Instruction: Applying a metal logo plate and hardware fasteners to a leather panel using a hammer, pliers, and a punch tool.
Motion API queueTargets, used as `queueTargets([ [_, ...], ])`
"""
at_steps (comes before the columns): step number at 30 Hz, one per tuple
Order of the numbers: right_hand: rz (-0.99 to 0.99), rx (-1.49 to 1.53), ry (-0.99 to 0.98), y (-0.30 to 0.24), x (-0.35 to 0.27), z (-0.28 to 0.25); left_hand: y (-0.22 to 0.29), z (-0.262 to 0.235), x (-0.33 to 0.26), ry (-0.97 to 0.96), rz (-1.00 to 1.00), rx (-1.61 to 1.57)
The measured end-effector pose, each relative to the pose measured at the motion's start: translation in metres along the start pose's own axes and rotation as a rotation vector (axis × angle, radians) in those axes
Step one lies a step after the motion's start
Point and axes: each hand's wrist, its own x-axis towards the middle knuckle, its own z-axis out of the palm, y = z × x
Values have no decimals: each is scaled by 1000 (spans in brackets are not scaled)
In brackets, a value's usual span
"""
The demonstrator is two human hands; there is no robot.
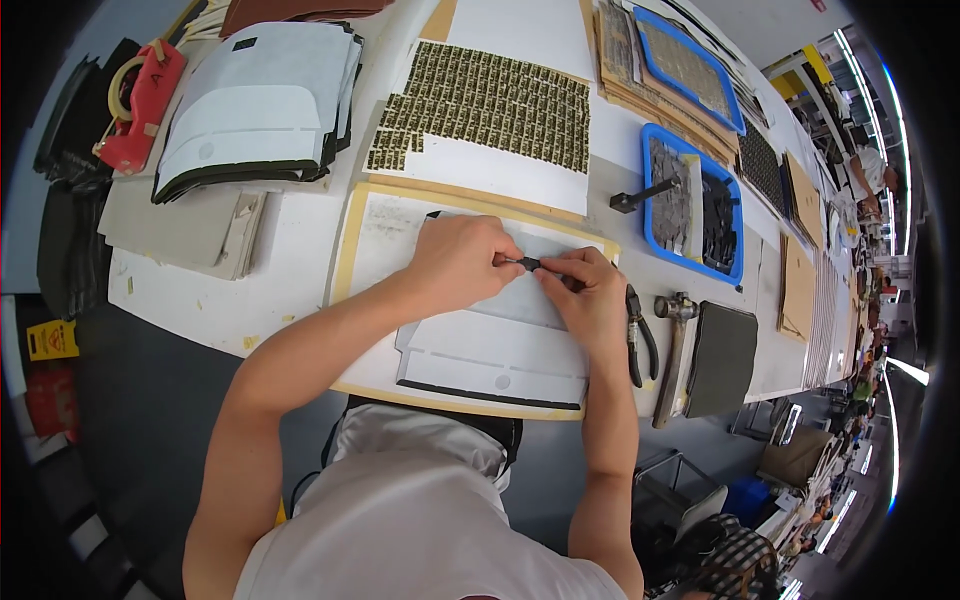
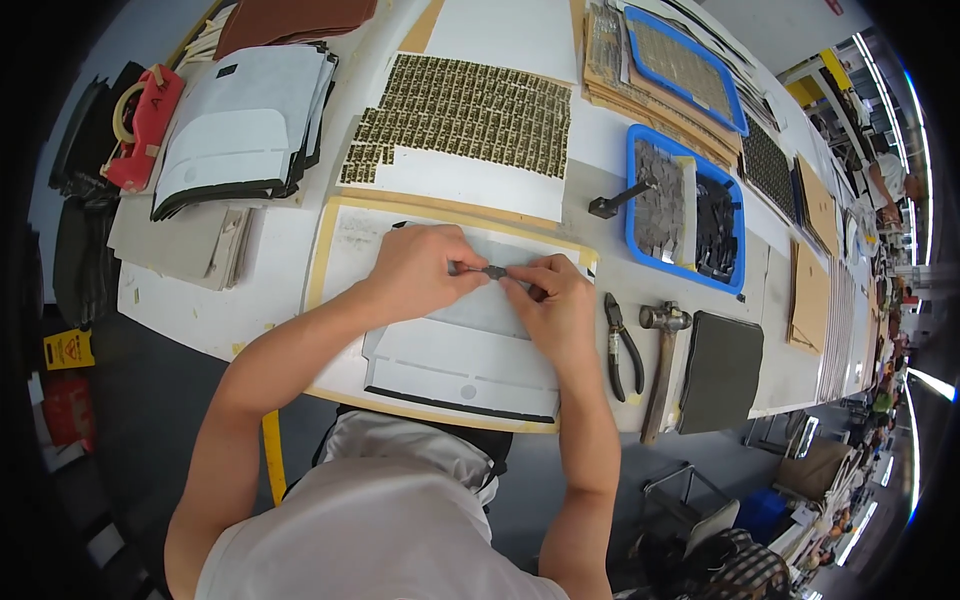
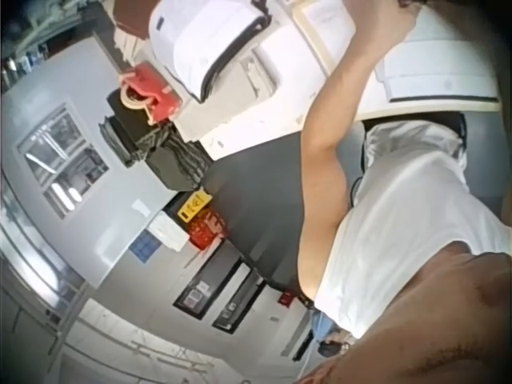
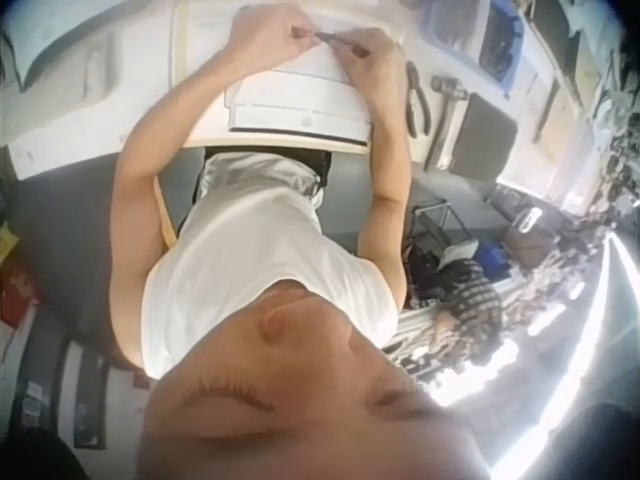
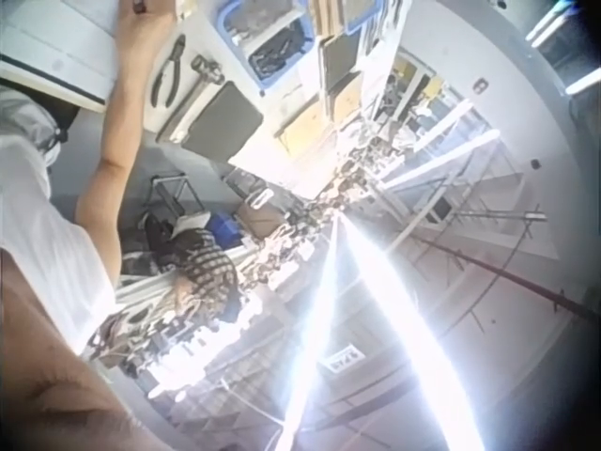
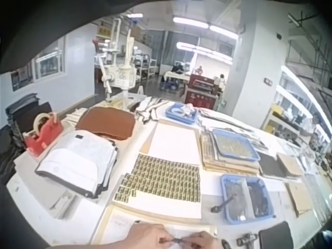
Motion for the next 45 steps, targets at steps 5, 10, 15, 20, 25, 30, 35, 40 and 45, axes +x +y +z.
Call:
queueTargets([
  [5, -68, -79, 19, -1, -4, 3, 3, 4, -1, 47, 4, -52],
  [10, 45, 46, -192, 4, 4, -21, 0, 3, 0, 2, 39, 36],
  [15, 272, 12, 241, 52, 60, -70, 2, 4, -5, 3, 37, 30],
  [20, -12, -297, 184, 49, 81, -59, -4, 11, -4, 48, 103, 30],
  [25, -198, -246, 100, 3, 42, -33, -6, 10, -8, 69, 105, 30],
  [30, -145, 73, -16, -16, 1, -3, -6, 14, -6, 84, 115, 20],
  [35, -135, 10, -17, -21, -2, 10, -7, 9, -8, 83, 110, 19],
  [40, -169, -10, 5, -18, -3, 16, -7, 9, -6, 60, 94, 15],
  [45, -197, -2, 11, -8, -3, 18, -6, 11, -6, 86, 97, 6],
])
